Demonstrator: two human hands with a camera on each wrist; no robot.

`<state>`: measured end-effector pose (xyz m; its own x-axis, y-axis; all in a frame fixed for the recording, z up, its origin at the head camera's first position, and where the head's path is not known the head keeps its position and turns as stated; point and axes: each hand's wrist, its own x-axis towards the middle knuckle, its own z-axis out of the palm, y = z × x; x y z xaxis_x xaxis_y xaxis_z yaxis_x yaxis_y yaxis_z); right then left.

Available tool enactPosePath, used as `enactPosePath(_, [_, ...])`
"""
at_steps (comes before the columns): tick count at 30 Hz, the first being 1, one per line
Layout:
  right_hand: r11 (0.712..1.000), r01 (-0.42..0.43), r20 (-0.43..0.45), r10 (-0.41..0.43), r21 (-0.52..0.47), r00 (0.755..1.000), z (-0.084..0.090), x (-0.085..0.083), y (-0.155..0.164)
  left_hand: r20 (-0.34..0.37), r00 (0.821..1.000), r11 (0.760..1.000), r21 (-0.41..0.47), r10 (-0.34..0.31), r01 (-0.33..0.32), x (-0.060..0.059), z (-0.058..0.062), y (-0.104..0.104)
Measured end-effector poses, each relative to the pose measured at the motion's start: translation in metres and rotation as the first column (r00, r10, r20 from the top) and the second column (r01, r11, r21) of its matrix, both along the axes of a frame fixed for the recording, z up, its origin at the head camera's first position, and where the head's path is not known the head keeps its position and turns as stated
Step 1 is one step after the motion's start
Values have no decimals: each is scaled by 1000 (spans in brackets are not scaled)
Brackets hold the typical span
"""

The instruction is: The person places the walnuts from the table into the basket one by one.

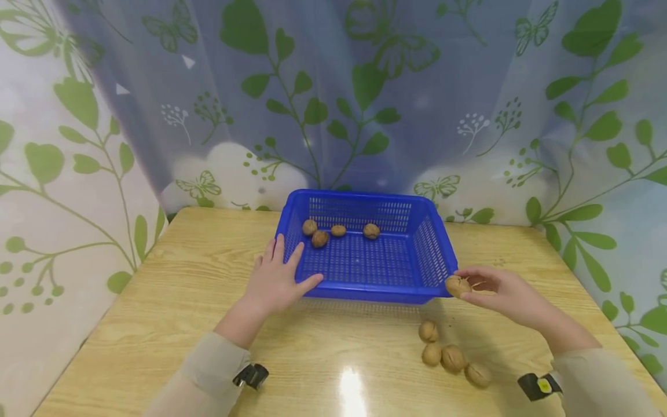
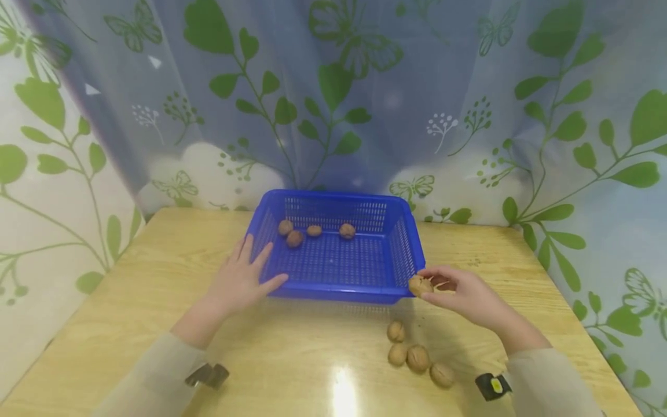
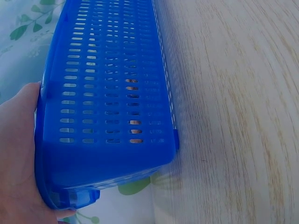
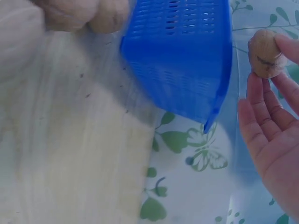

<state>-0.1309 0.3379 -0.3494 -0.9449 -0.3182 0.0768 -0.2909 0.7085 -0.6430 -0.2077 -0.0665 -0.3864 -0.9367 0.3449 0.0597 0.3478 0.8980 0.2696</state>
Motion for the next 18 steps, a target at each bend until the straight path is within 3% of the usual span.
enactPosePath(9, [998,-55,39,55,-16,998,15,-22,-17,4,1000,1000,0,2,-2,0,0,-1])
enactPosePath(18, [998,-66,108,68,-23,992,25,-57,-37,14,1000,1000,-4,7,-7,0,1,0])
